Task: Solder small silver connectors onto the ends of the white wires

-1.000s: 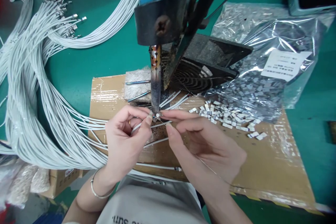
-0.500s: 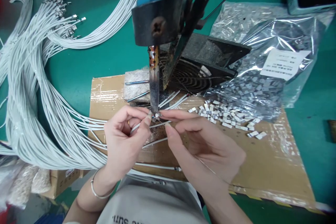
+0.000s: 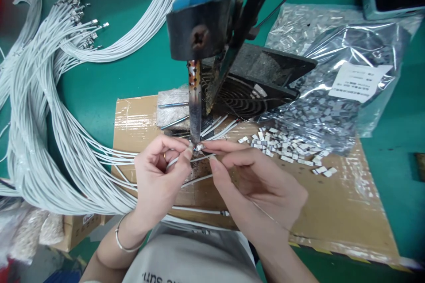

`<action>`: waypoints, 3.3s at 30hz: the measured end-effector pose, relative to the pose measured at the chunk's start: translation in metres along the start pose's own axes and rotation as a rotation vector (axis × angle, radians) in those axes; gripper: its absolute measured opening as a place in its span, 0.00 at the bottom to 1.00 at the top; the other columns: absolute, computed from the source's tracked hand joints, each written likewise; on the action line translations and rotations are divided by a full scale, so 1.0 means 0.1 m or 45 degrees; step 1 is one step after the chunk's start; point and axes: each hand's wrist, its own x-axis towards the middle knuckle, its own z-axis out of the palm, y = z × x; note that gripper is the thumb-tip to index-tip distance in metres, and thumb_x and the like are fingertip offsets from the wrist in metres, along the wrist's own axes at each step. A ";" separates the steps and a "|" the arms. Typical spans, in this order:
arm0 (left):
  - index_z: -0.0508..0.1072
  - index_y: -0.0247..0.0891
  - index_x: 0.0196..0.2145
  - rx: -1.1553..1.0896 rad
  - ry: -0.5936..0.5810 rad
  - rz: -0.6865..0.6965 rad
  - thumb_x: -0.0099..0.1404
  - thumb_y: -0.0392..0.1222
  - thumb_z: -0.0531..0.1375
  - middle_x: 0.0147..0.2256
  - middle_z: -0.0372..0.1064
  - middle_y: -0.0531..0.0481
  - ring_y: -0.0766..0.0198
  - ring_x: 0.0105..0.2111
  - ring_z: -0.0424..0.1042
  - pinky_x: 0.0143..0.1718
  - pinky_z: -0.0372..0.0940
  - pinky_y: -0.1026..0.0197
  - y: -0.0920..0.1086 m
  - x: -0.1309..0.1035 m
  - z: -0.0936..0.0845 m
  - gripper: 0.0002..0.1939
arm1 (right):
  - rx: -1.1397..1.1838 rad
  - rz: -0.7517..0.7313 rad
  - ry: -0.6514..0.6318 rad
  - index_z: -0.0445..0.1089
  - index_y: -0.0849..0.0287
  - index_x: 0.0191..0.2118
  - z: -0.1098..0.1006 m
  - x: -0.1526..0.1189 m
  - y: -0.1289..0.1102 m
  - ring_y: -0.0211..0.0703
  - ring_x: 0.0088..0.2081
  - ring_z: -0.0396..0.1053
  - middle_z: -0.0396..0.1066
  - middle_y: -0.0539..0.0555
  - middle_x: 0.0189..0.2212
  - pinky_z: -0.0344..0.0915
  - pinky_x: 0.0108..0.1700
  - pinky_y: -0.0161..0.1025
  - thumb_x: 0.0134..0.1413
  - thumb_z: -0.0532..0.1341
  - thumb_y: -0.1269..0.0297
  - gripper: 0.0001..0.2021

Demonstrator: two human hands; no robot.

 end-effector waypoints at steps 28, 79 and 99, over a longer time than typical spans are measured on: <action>0.78 0.39 0.25 0.006 0.002 0.018 0.58 0.27 0.69 0.29 0.79 0.53 0.73 0.19 0.62 0.18 0.55 0.68 -0.02 0.01 0.03 0.09 | 0.011 -0.081 -0.013 0.74 0.52 0.37 0.01 0.01 0.01 0.43 0.48 0.84 0.85 0.49 0.45 0.77 0.50 0.38 0.59 0.68 0.83 0.14; 0.78 0.39 0.26 -0.071 -0.050 0.060 0.61 0.27 0.69 0.30 0.79 0.53 0.75 0.19 0.60 0.17 0.54 0.69 -0.06 0.03 0.01 0.09 | -0.046 -0.111 0.022 0.74 0.53 0.35 0.03 0.03 -0.01 0.40 0.45 0.84 0.85 0.48 0.43 0.77 0.48 0.37 0.61 0.68 0.80 0.12; 0.78 0.38 0.25 -0.006 -0.031 0.080 0.58 0.28 0.70 0.29 0.78 0.51 0.72 0.20 0.64 0.18 0.58 0.70 -0.03 0.02 0.03 0.09 | -0.071 -0.120 0.043 0.75 0.53 0.35 0.03 0.02 0.00 0.46 0.43 0.85 0.86 0.52 0.41 0.80 0.45 0.42 0.62 0.68 0.78 0.11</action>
